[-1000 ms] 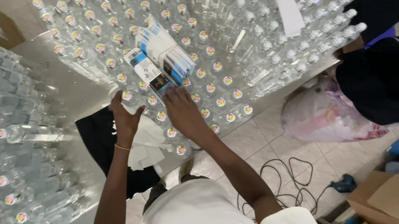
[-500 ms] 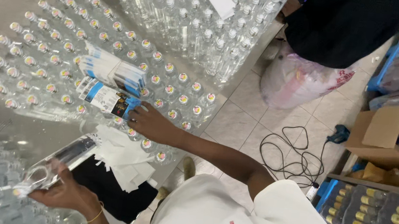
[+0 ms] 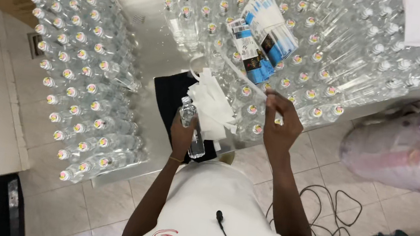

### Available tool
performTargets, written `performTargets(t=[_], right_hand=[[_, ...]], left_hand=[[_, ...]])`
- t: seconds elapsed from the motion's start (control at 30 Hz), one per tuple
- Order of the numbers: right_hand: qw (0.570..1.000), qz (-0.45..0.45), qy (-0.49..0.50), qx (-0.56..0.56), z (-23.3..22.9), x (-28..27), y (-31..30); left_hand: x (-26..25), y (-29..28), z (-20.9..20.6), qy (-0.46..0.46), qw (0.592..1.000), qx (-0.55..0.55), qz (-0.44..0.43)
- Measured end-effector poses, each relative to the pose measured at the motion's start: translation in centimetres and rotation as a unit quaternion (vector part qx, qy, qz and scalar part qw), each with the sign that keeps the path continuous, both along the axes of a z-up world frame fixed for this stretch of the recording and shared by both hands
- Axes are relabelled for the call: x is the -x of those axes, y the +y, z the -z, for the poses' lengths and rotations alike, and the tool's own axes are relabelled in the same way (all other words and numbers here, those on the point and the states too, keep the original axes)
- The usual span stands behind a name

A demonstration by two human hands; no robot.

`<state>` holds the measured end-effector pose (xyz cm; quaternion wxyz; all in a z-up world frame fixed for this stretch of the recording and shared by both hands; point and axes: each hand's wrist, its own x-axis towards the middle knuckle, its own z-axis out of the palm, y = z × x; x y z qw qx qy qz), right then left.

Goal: The person stands at a metal table and applies labels to clear plastic water bottles. They peel the backing from a label, wrap it around a bottle, and smooth it down. The person repeats this process for several bottles, placing the labeled ones into a group on the table.

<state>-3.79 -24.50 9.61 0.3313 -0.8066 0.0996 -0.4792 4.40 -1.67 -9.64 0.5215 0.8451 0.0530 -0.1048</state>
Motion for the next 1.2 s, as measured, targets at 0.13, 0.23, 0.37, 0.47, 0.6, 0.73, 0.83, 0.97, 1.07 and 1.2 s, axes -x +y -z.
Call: performTargets(t=[0.13, 0.23, 0.37, 0.47, 0.6, 0.73, 0.83, 0.97, 1.07, 1.2], right_hand=[[0.980, 0.016, 0.061, -0.188, 7.1, 4.8, 4.6], [0.914, -0.034, 0.120, -0.387, 8.4, 6.0, 8.4], [0.794, -0.048, 0.125, -0.594, 10.8, 6.9, 10.6], [0.765, -0.032, 0.117, -0.633, 10.8, 6.9, 11.4], [0.780, -0.018, 0.114, -0.615, 11.0, 7.2, 12.2], [0.808, -0.026, 0.114, -0.577, 11.4, 7.6, 13.2], [0.823, -0.018, 0.129, -0.553, 11.0, 7.6, 13.2], [0.962, 0.025, 0.194, -0.192, 8.4, 7.5, 12.9], [0.986, -0.004, 0.159, 0.056, 6.2, 6.1, 13.0], [0.979, -0.089, 0.142, 0.119, 3.4, 3.3, 13.6]], left_hand=[[-0.5, 1.1, 4.9, -0.027, 0.998, -0.039, 0.037], [-1.4, 1.7, 10.9, -0.016, 0.998, -0.017, 0.066], [-2.2, 2.8, 17.3, 0.024, 0.995, 0.009, 0.095], [-2.4, 3.7, 12.9, 0.019, 0.989, -0.051, 0.136], [-0.8, 5.2, -5.7, 0.056, 0.971, 0.223, 0.072], [0.2, 5.7, -8.1, 0.093, 0.932, 0.349, 0.039], [0.3, 5.7, -8.9, 0.055, 0.941, 0.333, 0.015], [1.2, 6.0, -10.4, 0.050, 0.926, 0.374, 0.020], [2.3, 5.7, -12.6, 0.048, 0.919, 0.390, 0.042], [4.0, 5.0, -15.0, 0.038, 0.921, 0.380, 0.073]])
